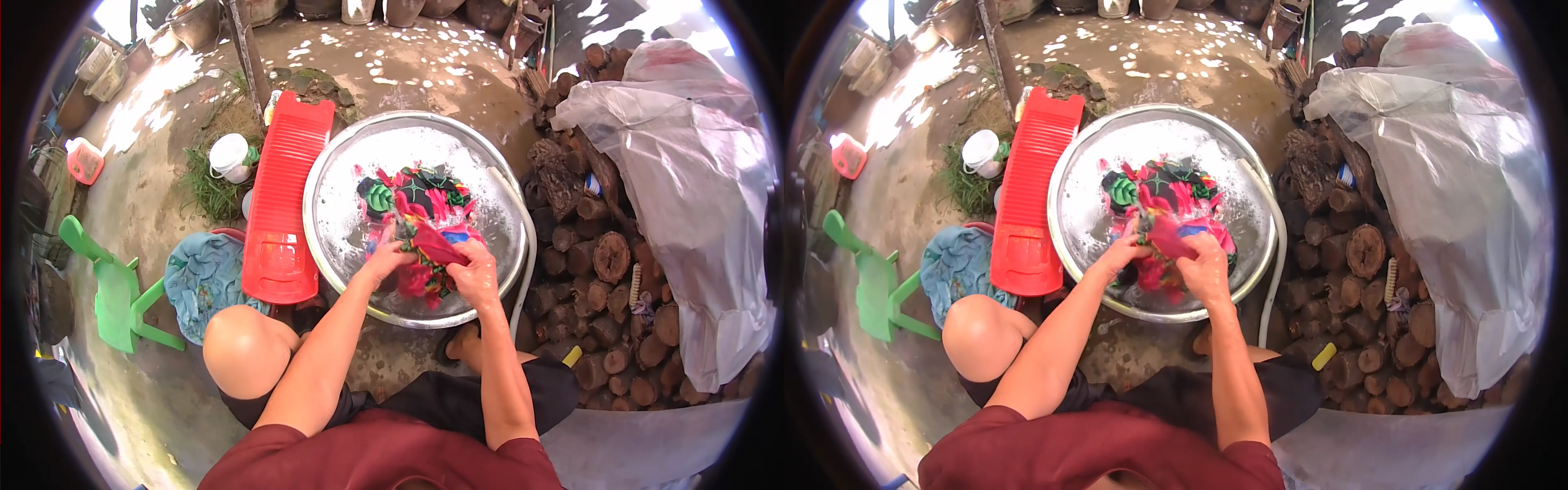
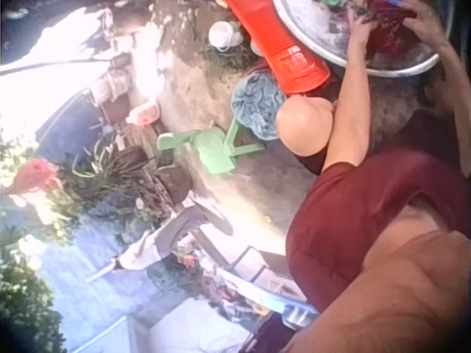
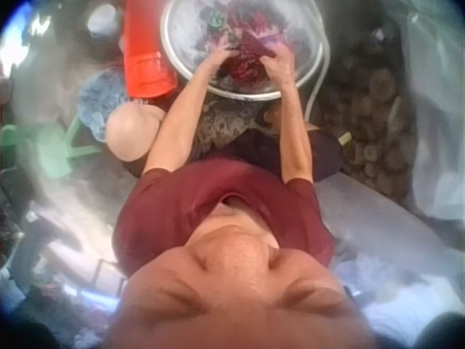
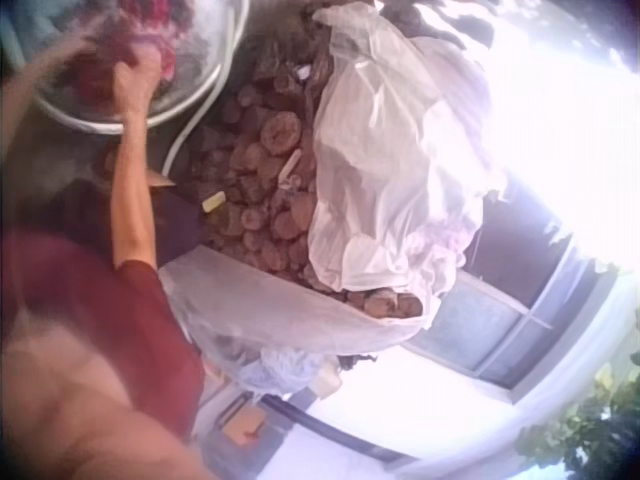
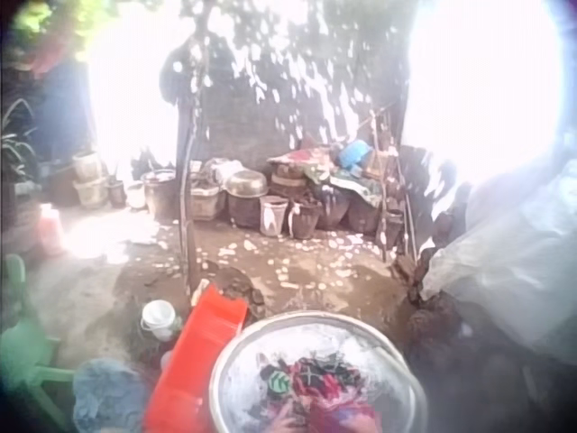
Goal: The person washes clothes in a metal basin by scrubbing them against a washboard, pouring detergent from a small container into the water, and rubbing the fabrics together by hand.
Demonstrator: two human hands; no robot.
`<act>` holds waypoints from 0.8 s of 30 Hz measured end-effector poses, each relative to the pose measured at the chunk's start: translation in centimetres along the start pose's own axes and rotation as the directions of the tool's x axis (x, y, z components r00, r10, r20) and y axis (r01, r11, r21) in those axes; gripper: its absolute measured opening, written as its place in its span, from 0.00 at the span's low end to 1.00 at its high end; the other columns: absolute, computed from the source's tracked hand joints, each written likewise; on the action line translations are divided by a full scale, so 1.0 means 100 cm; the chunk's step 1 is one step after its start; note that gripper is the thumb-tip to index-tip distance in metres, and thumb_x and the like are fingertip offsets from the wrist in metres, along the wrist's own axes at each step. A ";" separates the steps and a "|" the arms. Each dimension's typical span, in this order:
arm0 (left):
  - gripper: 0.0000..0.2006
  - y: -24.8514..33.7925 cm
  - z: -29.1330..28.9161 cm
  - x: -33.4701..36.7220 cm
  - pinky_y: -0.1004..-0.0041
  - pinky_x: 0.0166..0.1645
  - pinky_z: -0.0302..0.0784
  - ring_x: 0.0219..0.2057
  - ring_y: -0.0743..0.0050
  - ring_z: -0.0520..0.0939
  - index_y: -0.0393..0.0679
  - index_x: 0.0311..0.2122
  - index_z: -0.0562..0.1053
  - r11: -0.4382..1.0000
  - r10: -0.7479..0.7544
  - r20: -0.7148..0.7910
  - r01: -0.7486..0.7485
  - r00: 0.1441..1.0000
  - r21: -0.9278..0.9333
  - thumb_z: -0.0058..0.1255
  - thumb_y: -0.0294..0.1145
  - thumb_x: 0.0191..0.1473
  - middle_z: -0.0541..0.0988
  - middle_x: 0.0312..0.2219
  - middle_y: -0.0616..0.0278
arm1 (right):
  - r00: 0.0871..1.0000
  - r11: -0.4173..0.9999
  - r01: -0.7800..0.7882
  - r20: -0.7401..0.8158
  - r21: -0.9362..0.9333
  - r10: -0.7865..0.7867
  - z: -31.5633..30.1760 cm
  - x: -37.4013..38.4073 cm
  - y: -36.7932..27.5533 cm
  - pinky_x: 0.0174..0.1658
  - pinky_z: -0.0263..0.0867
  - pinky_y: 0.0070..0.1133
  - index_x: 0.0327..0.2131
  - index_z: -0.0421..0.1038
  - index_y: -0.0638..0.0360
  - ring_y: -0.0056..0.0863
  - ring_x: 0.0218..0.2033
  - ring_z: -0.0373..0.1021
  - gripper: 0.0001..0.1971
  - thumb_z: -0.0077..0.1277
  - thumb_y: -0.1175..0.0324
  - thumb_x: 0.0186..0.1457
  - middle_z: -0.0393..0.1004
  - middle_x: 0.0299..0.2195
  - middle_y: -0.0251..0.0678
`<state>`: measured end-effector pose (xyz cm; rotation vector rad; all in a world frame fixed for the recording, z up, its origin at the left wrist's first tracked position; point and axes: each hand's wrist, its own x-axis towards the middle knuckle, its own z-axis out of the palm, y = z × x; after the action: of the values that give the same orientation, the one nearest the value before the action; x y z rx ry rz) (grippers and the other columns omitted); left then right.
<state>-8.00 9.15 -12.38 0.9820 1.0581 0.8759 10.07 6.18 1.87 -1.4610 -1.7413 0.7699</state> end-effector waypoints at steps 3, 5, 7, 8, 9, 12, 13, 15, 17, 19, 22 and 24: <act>0.13 0.032 0.019 -0.013 0.77 0.44 0.70 0.38 0.77 0.76 0.41 0.41 0.75 0.932 -0.101 -0.221 0.014 0.970 -0.362 0.51 0.24 0.47 0.78 0.35 0.65 | 0.977 0.962 -0.161 0.176 0.218 0.124 -0.014 -0.005 0.023 0.40 0.65 0.23 0.42 0.72 0.59 0.27 0.35 0.70 0.18 0.55 0.70 0.43 0.74 0.30 0.35; 0.07 0.038 0.022 -0.014 0.79 0.39 0.68 0.33 0.80 0.73 0.41 0.31 0.73 0.880 -0.093 -0.250 -0.038 0.964 -0.474 0.53 0.23 0.43 0.75 0.29 0.67 | 0.931 0.917 -0.338 0.216 0.212 0.293 -0.016 -0.008 0.055 0.39 0.65 0.23 0.44 0.71 0.59 0.24 0.34 0.70 0.19 0.56 0.67 0.45 0.74 0.31 0.34; 0.09 0.033 0.025 -0.006 0.80 0.33 0.65 0.27 0.80 0.69 0.42 0.25 0.67 0.967 0.222 -0.311 -0.168 0.924 0.192 0.54 0.21 0.36 0.67 0.22 0.70 | 0.871 0.853 -0.489 0.169 0.186 0.462 -0.004 -0.015 0.114 0.38 0.66 0.23 0.46 0.70 0.58 0.25 0.31 0.71 0.21 0.56 0.64 0.47 0.75 0.29 0.35; 0.12 0.043 0.033 -0.008 0.79 0.30 0.61 0.24 0.80 0.63 0.42 0.23 0.62 0.950 0.286 -0.316 -0.224 0.905 0.218 0.53 0.19 0.31 0.60 0.20 0.71 | 0.857 0.856 -0.512 0.111 0.073 0.503 0.001 -0.022 0.147 0.38 0.67 0.24 0.47 0.70 0.57 0.27 0.31 0.71 0.21 0.56 0.64 0.47 0.75 0.28 0.36; 0.12 0.043 0.028 -0.008 0.79 0.30 0.61 0.24 0.80 0.63 0.42 0.23 0.62 0.950 0.284 -0.317 -0.220 0.905 0.222 0.53 0.19 0.31 0.60 0.20 0.71 | 0.843 0.845 -0.533 0.066 -0.036 0.534 0.008 -0.026 0.165 0.39 0.67 0.24 0.47 0.70 0.57 0.29 0.31 0.72 0.21 0.55 0.65 0.48 0.74 0.27 0.37; 0.11 0.029 -0.015 -0.010 0.77 0.32 0.62 0.27 0.71 0.68 0.42 0.23 0.64 0.794 0.544 -0.271 -0.382 0.794 0.473 0.45 0.15 0.30 0.65 0.24 0.64 | 0.866 0.850 -0.481 0.031 -0.215 0.498 0.026 -0.029 0.177 0.51 0.62 0.31 0.56 0.59 0.51 0.45 0.49 0.65 0.33 0.58 0.66 0.44 0.62 0.50 0.49; 0.10 0.012 -0.037 -0.009 0.71 0.38 0.64 0.32 0.66 0.71 0.42 0.24 0.66 0.788 0.441 -0.297 -0.206 0.847 0.581 0.47 0.15 0.31 0.68 0.26 0.61 | 0.888 0.871 -0.424 0.074 -0.249 0.454 0.033 -0.028 0.176 0.54 0.60 0.31 0.59 0.55 0.48 0.47 0.54 0.60 0.37 0.59 0.65 0.43 0.56 0.56 0.51; 0.10 0.008 -0.044 -0.021 0.60 0.48 0.61 0.40 0.63 0.71 0.44 0.26 0.70 0.419 0.592 -0.245 -0.033 0.767 0.907 0.50 0.19 0.34 0.70 0.32 0.60 | 0.825 0.819 -0.485 0.150 -0.308 0.545 0.045 -0.027 0.178 0.60 0.53 0.30 0.60 0.54 0.48 0.48 0.59 0.53 0.42 0.62 0.66 0.39 0.48 0.60 0.53; 0.10 0.004 -0.042 -0.032 0.53 0.52 0.56 0.46 0.61 0.69 0.45 0.30 0.71 0.302 0.597 -0.222 0.040 0.771 0.953 0.51 0.23 0.37 0.70 0.38 0.59 | 0.727 0.706 -0.392 0.271 -0.590 0.631 0.062 -0.027 0.156 0.58 0.56 0.35 0.58 0.58 0.44 0.48 0.59 0.53 0.38 0.61 0.56 0.40 0.46 0.62 0.51; 0.16 0.003 -0.027 -0.035 0.45 0.59 0.48 0.55 0.56 0.63 0.46 0.40 0.70 0.111 0.503 -0.145 0.103 0.852 0.989 0.51 0.29 0.41 0.68 0.46 0.57 | 0.600 0.628 -0.323 0.360 -0.708 0.714 0.076 -0.028 0.149 0.57 0.57 0.37 0.54 0.64 0.45 0.45 0.59 0.55 0.34 0.59 0.50 0.41 0.53 0.60 0.47; 0.21 -0.026 -0.007 -0.030 0.46 0.60 0.47 0.54 0.60 0.65 0.46 0.48 0.68 -0.005 0.420 0.136 -0.148 0.897 0.989 0.52 0.34 0.45 0.70 0.45 0.58 | 0.554 0.568 -0.263 0.359 -0.780 0.751 0.094 -0.038 0.153 0.56 0.57 0.37 0.50 0.69 0.49 0.44 0.56 0.59 0.31 0.58 0.48 0.40 0.64 0.54 0.45; 0.28 -0.050 -0.006 -0.036 0.47 0.62 0.46 0.52 0.64 0.67 0.44 0.53 0.65 0.049 0.281 0.116 -0.135 0.953 0.990 0.53 0.43 0.47 0.72 0.44 0.59 | 0.534 0.608 -0.212 0.431 -0.765 0.727 0.093 -0.043 0.152 0.53 0.60 0.34 0.45 0.73 0.50 0.40 0.52 0.65 0.29 0.58 0.48 0.38 0.71 0.47 0.46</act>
<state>-9.01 4.38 -16.18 2.3825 1.6888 0.2463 11.09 4.69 -16.37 -2.4778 -2.3331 1.2740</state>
